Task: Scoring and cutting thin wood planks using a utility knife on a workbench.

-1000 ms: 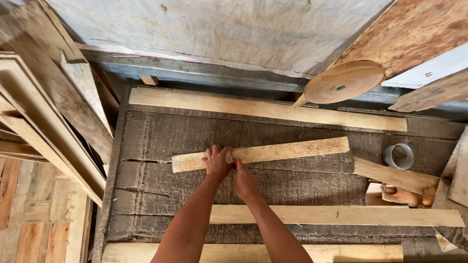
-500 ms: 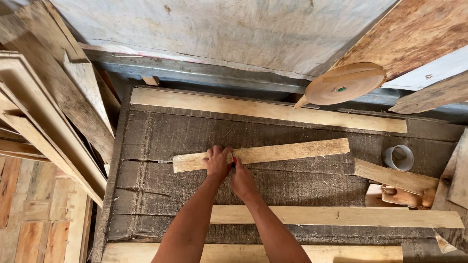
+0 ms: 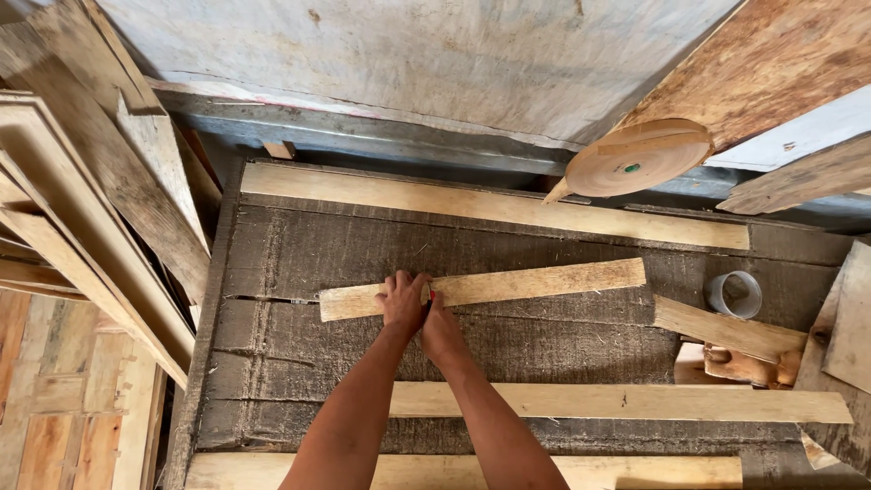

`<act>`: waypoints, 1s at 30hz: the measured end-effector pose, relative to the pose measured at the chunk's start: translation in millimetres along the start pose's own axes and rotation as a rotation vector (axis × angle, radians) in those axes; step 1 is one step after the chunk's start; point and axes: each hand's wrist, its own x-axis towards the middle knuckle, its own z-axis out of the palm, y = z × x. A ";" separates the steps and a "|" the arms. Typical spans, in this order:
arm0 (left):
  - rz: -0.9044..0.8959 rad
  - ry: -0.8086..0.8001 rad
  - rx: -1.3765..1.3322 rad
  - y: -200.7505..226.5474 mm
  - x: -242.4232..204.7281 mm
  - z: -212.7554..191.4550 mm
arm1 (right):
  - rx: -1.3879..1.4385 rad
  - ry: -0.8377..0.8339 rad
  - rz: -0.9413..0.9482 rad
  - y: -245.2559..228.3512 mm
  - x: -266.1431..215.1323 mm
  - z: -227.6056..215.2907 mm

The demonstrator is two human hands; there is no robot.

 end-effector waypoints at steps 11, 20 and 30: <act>-0.018 0.001 -0.011 0.9 -0.9 -2.8 | 0.004 -0.047 0.071 1.4 7.6 -0.1; -0.025 -0.004 -0.003 1.9 0.4 -4.0 | -0.034 -0.063 0.051 10.1 15.7 2.8; -0.040 0.005 -0.010 3.1 -4.5 -3.8 | 0.058 -0.074 -0.003 36.1 8.0 -1.1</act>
